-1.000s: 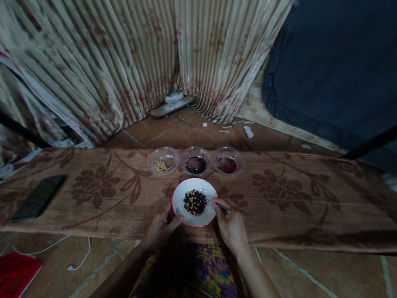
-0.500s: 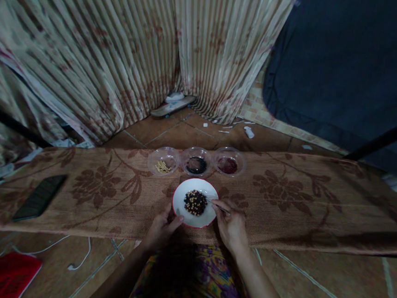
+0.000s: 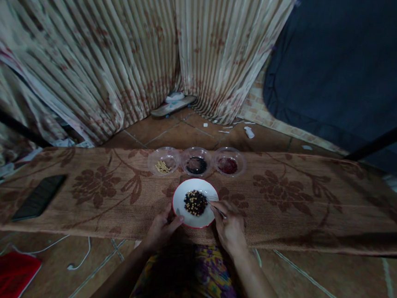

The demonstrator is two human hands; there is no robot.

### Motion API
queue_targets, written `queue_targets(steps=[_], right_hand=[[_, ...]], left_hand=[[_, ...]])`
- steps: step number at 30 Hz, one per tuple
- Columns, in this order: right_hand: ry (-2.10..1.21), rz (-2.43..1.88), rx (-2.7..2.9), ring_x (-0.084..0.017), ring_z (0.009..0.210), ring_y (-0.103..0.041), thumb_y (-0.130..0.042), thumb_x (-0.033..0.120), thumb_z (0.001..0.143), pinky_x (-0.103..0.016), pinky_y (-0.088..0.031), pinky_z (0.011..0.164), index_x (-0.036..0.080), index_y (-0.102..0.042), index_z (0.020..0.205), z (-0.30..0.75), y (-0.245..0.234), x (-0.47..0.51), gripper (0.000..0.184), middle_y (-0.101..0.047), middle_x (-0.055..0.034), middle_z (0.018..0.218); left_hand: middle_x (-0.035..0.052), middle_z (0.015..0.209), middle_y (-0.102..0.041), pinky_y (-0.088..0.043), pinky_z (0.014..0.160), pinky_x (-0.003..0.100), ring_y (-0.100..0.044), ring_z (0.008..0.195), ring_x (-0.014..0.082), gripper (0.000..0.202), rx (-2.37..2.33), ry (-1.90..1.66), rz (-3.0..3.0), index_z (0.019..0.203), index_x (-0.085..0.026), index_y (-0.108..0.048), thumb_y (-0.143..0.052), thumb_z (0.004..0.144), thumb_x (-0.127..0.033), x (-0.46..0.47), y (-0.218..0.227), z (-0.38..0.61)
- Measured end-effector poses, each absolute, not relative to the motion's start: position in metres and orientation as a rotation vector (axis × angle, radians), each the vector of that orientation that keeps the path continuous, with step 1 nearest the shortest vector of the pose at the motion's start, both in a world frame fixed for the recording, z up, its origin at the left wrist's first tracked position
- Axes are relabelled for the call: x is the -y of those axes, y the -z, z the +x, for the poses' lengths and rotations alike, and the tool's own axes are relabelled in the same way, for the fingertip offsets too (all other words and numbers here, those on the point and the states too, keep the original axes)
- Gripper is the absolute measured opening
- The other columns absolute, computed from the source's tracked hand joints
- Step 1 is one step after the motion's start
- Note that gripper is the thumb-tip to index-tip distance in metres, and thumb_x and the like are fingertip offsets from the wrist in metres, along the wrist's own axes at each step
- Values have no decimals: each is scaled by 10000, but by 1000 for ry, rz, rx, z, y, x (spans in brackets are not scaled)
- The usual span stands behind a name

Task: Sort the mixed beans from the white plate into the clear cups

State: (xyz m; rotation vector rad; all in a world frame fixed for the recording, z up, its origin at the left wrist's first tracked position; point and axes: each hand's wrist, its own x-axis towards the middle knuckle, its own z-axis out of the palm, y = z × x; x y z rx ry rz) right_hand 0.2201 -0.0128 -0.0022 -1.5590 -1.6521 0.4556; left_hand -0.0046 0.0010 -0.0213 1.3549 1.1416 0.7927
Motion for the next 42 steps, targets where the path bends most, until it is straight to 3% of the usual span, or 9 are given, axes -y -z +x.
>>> queue_targets(steps=[17,26,42], right_hand=[[-537,-1595,1470,-214,888,-640,-507,465,885,-343,-503,786,224,-715,905,220,4,15,319,-696,-71,933],[-424,-1556,1644,-218,861,-631,-491,377,911,-362,-501,773,250,-708,928,218,2,14,252,-699,-60,905],[-451,-1562,1642,-218,902,-633,-498,378,909,-360,-506,809,260,-709,966,219,3,16,249,-693,-60,935]], left_hand=[[39,1081,-719,-508,895,307,-665,978,210,484,-1152,-797,1352,1279,-187,-500,-613,839,-356,-1,15,-4],[40,1048,-729,-519,885,319,-674,962,215,470,-1174,-787,1303,1244,-182,-519,-628,821,-356,-1,10,-2],[43,1047,-721,-513,867,297,-664,958,208,497,-1138,-802,1317,1279,-176,-498,-616,833,-360,-1,13,-3]])
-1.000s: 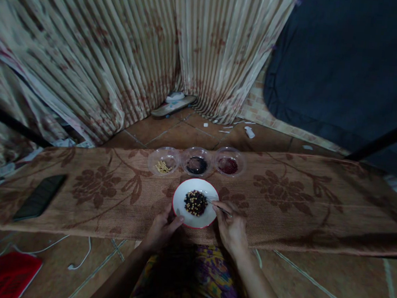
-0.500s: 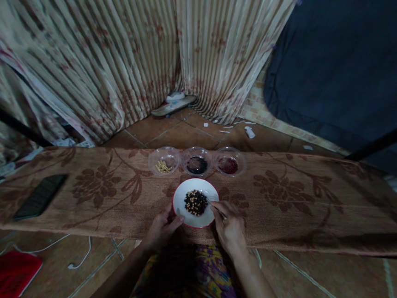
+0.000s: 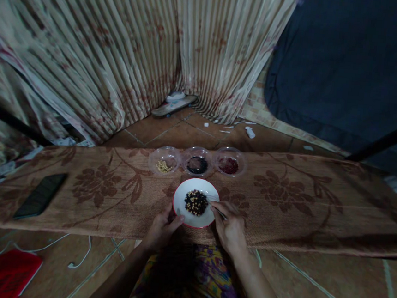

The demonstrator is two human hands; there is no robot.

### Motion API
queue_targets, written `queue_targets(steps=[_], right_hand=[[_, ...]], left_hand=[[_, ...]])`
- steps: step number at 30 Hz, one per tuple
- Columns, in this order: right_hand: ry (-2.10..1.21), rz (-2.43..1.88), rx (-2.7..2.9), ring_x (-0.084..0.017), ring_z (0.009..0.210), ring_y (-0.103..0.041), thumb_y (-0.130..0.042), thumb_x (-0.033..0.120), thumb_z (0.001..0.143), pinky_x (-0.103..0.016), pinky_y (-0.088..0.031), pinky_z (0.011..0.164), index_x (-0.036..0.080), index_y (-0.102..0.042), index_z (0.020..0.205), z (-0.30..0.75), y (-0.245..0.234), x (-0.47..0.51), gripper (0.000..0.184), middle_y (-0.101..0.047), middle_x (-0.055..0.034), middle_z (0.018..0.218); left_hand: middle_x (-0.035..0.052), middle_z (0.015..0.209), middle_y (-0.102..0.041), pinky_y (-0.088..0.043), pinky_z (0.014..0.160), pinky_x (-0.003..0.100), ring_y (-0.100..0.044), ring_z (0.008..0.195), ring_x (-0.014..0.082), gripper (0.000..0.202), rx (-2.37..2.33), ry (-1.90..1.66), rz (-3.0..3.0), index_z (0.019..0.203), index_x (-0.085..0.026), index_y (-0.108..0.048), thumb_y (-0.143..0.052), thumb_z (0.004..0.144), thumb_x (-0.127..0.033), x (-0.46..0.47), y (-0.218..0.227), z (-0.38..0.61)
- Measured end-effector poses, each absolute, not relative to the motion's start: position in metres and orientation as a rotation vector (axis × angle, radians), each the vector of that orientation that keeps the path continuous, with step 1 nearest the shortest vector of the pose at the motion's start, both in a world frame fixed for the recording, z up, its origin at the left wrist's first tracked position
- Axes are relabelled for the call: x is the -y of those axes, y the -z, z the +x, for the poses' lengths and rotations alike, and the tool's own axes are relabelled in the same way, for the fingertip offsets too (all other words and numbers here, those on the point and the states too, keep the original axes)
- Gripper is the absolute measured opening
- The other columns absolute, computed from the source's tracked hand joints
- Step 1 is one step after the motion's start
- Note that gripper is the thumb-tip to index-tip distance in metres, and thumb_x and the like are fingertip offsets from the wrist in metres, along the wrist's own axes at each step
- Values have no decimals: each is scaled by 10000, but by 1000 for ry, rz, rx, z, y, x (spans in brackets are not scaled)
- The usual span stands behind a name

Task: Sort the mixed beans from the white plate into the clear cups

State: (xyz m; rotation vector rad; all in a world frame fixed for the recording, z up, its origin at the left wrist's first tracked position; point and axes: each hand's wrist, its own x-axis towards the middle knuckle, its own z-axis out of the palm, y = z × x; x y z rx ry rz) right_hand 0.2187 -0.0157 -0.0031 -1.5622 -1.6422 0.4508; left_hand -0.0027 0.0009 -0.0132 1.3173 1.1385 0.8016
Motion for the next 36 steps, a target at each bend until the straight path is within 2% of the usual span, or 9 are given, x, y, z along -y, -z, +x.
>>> queue_targets(steps=[6,11,21,30,36], right_hand=[[-438,-1531,1648,-217,884,-634,-489,386,913,-364,-506,797,258,-710,945,220,5,15,258,-694,-60,924],[-444,-1530,1612,-217,863,-633,-498,398,907,-359,-504,771,257,-714,923,218,3,15,259,-699,-59,896],[-560,-1501,1247,-242,876,-661,-605,425,823,-378,-524,754,187,-726,889,224,-1,1,276,-720,-98,933],[-485,-1350,1232,-216,905,-671,-573,386,834,-375,-509,849,165,-715,875,205,-23,-78,265,-731,-102,941],[-480,-1371,1176,-219,907,-675,-598,383,821,-379,-516,847,173,-721,877,208,-18,-64,250,-731,-94,949]], left_hand=[[32,1026,-724,-514,848,296,-665,925,206,501,-1164,-799,1345,1291,-193,-493,-615,832,-355,-1,13,-3],[39,1068,-716,-507,896,318,-660,970,216,484,-1138,-833,1296,1273,-196,-507,-616,828,-351,0,13,-1],[28,1030,-728,-515,868,324,-670,923,213,519,-1193,-811,1338,1293,-198,-503,-629,816,-360,-1,16,-3],[32,1098,-713,-509,913,328,-656,1004,224,458,-1097,-857,1302,1264,-193,-516,-594,847,-364,1,10,-1],[38,1127,-700,-487,942,313,-642,1038,216,486,-1092,-835,1315,1293,-184,-488,-602,852,-352,0,11,-3]])
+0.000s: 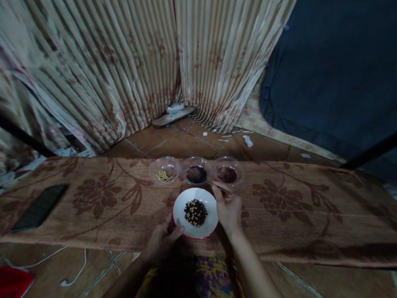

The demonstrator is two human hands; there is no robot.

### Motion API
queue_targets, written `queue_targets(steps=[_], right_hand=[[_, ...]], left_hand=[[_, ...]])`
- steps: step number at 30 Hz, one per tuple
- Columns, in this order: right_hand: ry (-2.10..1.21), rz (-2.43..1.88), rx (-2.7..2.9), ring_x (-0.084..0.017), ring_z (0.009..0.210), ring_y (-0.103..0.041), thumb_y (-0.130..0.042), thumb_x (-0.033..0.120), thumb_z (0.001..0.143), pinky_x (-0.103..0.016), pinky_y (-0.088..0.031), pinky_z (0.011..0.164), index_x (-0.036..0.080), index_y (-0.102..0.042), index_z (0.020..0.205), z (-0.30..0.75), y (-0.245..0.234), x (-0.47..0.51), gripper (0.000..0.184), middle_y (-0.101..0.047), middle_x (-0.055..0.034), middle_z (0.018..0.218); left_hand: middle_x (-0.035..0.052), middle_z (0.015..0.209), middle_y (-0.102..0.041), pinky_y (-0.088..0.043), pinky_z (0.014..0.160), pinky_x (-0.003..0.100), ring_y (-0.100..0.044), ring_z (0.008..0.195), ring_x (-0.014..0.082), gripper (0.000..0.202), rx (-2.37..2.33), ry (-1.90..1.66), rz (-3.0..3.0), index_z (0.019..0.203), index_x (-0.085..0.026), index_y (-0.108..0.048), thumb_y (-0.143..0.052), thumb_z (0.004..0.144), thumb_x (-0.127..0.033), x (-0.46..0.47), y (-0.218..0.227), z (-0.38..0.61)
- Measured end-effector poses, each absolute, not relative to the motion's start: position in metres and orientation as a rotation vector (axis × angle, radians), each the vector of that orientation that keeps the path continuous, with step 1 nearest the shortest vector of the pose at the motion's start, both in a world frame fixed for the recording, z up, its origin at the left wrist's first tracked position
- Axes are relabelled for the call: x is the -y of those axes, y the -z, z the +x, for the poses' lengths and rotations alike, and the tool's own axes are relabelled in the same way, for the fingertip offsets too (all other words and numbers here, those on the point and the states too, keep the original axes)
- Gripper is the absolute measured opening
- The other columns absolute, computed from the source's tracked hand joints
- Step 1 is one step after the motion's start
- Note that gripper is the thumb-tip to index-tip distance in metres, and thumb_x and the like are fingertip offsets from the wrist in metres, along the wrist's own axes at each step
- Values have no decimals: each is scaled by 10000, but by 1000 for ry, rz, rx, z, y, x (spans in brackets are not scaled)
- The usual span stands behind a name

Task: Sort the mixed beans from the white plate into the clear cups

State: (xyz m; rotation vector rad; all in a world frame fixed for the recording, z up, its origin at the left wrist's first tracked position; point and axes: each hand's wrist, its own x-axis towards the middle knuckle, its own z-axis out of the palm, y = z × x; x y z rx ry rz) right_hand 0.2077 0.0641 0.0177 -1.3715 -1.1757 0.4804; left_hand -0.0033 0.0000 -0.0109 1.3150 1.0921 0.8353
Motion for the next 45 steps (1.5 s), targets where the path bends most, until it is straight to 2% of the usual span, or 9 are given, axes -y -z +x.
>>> queue_targets(steps=[7,14,33,41,45], right_hand=[[-552,-1525,1105,-239,855,-686,-645,423,789,-384,-543,777,173,-729,890,230,3,-12,283,-738,-101,929],[-628,-1613,1372,-244,933,-667,-585,466,835,-367,-532,811,202,-725,929,237,0,20,313,-726,-88,984],[-626,-1687,1521,-213,895,-668,-524,479,875,-314,-514,778,220,-720,959,230,-8,25,335,-706,-72,991],[-603,-1638,1559,-214,870,-670,-518,469,880,-314,-517,759,211,-724,940,227,-8,24,336,-713,-80,962],[-610,-1637,1535,-220,876,-668,-520,476,876,-319,-516,762,210,-723,928,227,-6,24,339,-713,-83,951]], left_hand=[[19,1033,-729,-513,845,284,-671,925,198,463,-1173,-791,1345,1257,-192,-514,-611,838,-361,-1,14,-3],[35,1090,-715,-503,897,301,-663,986,208,504,-1161,-782,1346,1294,-191,-488,-608,840,-376,0,17,-4],[54,1185,-683,-495,946,321,-649,1053,211,526,-1101,-820,1281,1315,-188,-463,-620,837,-342,0,14,-2],[37,1051,-726,-514,910,319,-670,981,208,492,-1128,-821,1295,1279,-190,-501,-628,827,-337,0,11,-2],[51,1146,-698,-503,940,327,-658,1031,212,497,-1097,-821,1281,1282,-187,-493,-628,829,-341,0,15,-2]])
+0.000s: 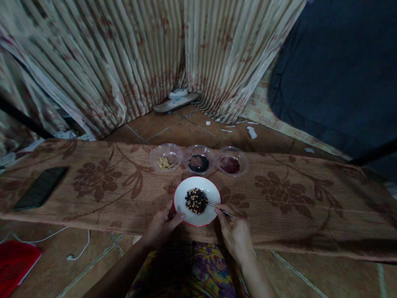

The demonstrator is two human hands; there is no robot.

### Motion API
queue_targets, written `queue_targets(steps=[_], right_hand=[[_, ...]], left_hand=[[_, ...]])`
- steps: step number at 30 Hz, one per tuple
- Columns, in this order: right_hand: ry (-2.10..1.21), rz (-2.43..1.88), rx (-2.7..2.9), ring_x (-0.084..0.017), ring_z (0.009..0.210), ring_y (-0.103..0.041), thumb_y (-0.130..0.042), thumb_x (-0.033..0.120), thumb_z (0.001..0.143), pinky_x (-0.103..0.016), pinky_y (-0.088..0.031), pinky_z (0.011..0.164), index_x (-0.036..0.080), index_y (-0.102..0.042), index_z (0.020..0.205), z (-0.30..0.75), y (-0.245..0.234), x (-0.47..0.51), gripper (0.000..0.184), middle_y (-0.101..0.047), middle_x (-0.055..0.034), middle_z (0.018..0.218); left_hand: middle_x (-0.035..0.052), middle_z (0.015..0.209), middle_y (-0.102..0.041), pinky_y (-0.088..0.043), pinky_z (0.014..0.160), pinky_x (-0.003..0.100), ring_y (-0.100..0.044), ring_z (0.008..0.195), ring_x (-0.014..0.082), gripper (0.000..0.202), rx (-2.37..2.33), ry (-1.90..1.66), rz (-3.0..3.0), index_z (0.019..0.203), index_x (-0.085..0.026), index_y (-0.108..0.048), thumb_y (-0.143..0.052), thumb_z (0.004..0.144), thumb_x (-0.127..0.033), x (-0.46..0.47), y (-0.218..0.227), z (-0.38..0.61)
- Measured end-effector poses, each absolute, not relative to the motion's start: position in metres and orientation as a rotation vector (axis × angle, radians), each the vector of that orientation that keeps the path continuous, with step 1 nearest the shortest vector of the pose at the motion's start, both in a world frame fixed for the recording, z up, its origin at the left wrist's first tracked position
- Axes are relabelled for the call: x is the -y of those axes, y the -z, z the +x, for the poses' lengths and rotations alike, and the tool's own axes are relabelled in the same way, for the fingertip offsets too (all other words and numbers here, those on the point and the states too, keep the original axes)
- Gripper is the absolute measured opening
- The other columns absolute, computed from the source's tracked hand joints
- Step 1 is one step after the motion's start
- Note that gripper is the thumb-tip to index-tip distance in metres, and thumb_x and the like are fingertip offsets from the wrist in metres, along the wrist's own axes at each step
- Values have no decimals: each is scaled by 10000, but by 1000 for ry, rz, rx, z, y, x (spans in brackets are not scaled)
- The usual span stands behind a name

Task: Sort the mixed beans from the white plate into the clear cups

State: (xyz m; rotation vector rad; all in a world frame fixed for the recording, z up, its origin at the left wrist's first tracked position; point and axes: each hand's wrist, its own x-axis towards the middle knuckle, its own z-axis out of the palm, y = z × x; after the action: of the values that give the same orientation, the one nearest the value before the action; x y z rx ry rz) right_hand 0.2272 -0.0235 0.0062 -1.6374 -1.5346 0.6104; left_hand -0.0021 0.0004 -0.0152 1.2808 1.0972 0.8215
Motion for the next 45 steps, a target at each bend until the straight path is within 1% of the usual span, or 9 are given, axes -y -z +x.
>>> queue_targets(steps=[5,13,16,22,26,30,34,40,45], right_hand=[[-623,-1631,1529,-216,867,-666,-529,464,875,-321,-513,767,218,-724,916,228,-4,23,316,-707,-78,943],[-601,-1636,1542,-215,846,-671,-513,480,878,-322,-520,754,218,-728,913,228,-2,23,341,-714,-77,921],[-585,-1643,1554,-219,853,-676,-509,484,880,-326,-521,759,220,-731,914,228,-3,23,346,-717,-78,933],[-582,-1631,1511,-227,874,-677,-536,468,871,-343,-526,772,210,-734,924,231,-8,26,329,-718,-91,970],[-603,-1623,1445,-236,901,-672,-558,466,856,-345,-532,758,200,-733,930,231,-13,26,327,-720,-101,982],[-593,-1615,1434,-235,912,-666,-572,444,855,-352,-523,781,193,-733,932,233,-15,24,309,-717,-105,995],[-593,-1605,1404,-235,882,-673,-589,446,844,-356,-527,772,198,-730,936,235,-15,21,300,-724,-98,969],[-483,-1590,1392,-229,902,-672,-580,448,841,-329,-534,750,210,-730,899,241,-26,9,288,-723,-89,955],[-292,-1512,1278,-224,855,-675,-613,420,811,-349,-528,772,193,-724,823,263,-39,-30,253,-731,-88,902]], left_hand=[[46,1143,-700,-499,949,330,-654,1042,213,490,-1094,-834,1296,1281,-194,-499,-628,834,-346,0,18,-3],[52,1116,-707,-509,936,342,-661,1021,217,498,-1096,-842,1269,1285,-186,-491,-633,830,-330,0,19,-1],[49,1152,-694,-500,953,342,-654,1036,215,521,-1093,-861,1263,1306,-188,-474,-632,827,-316,0,15,0],[49,1129,-709,-517,916,332,-673,994,219,549,-1146,-799,1261,1312,-175,-476,-640,810,-324,0,7,-2],[46,1114,-713,-508,924,333,-667,1007,219,539,-1132,-807,1292,1315,-182,-475,-628,826,-349,-1,10,-3],[50,1123,-711,-505,932,340,-664,1020,222,529,-1127,-822,1287,1306,-187,-475,-629,827,-351,0,14,-2],[43,1110,-716,-513,915,338,-671,993,218,518,-1131,-817,1296,1293,-192,-483,-631,822,-351,-1,14,-2],[47,1117,-708,-504,933,335,-661,1021,220,510,-1100,-832,1267,1286,-178,-492,-620,827,-359,-1,15,-2],[51,1150,-699,-487,960,352,-649,1054,232,508,-1108,-837,1263,1286,-190,-498,-628,823,-354,-1,13,-3]])
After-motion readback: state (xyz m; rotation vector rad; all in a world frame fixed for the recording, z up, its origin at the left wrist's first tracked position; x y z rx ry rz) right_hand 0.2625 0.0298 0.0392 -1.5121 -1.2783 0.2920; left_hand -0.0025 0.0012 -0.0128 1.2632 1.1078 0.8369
